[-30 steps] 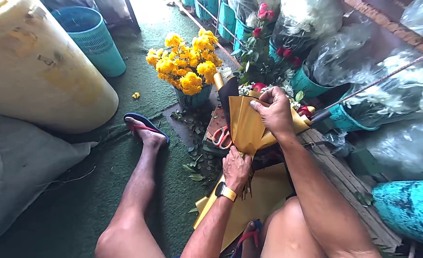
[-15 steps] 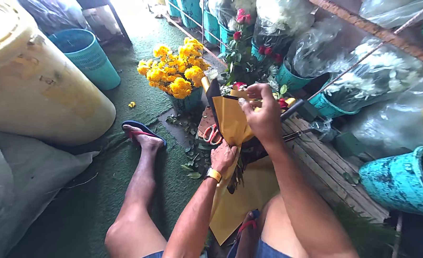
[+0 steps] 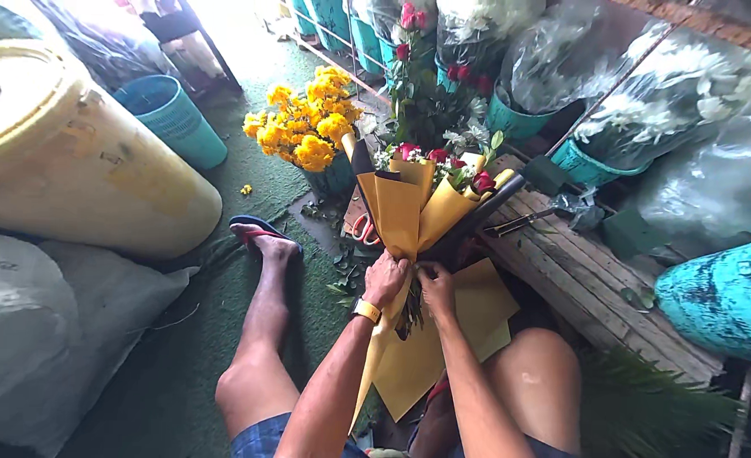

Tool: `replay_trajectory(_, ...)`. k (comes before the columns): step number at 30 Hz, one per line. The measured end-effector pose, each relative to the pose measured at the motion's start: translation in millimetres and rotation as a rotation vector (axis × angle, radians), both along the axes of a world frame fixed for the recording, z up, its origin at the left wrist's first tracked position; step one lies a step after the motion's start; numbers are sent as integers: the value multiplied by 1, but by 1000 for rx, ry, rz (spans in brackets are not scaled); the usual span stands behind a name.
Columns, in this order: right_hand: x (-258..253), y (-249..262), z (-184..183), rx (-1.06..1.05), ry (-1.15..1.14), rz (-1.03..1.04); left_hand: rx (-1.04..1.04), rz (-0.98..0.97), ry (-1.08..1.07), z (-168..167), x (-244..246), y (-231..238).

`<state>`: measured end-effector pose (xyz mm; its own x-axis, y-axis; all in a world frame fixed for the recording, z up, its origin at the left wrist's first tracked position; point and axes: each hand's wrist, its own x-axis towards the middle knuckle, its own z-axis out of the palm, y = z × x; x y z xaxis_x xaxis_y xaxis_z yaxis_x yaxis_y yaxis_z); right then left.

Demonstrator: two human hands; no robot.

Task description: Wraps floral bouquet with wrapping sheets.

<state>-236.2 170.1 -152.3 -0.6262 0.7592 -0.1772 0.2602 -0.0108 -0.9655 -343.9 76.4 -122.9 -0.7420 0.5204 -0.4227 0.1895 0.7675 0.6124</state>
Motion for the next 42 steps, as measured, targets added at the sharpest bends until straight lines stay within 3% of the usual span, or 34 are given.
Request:
replay_trajectory(6,-9,-5,-4,-91,-28,-61,220,16,-9,-20,-9,0)
replay_trajectory(12,-13,-4,-13,-332,103,-181,648,-25,-431,-29,-24,-6)
replay_trajectory(16,-11,4,-8,-424,120,-124,627,1,-583,-25,-31,3)
replay_trajectory(20,9,21,3,-495,110,40,470,37,-403,-26,-31,15)
replay_trajectory(22,26,21,34,-198,20,10,326,36,-301,-30,-34,18)
replay_trajectory(25,29,15,104,553,85,-138,267,75,-277,-35,-35,21)
replay_trajectory(27,4,20,153,889,166,-89,300,91,-258,-32,-30,19)
replay_trajectory(30,-64,26,197,1202,-62,42,365,104,-269,-28,-27,19)
replay_trajectory(34,-150,46,192,1387,-362,303,439,122,-386,-24,-27,17)
replay_trajectory(37,-178,66,188,1323,-501,431,425,167,-453,-19,-24,16)
replay_trajectory(39,-174,69,194,1309,-424,324,465,165,-450,-18,-17,12)
replay_trajectory(42,-108,49,234,1167,-10,142,608,182,-474,6,0,2)
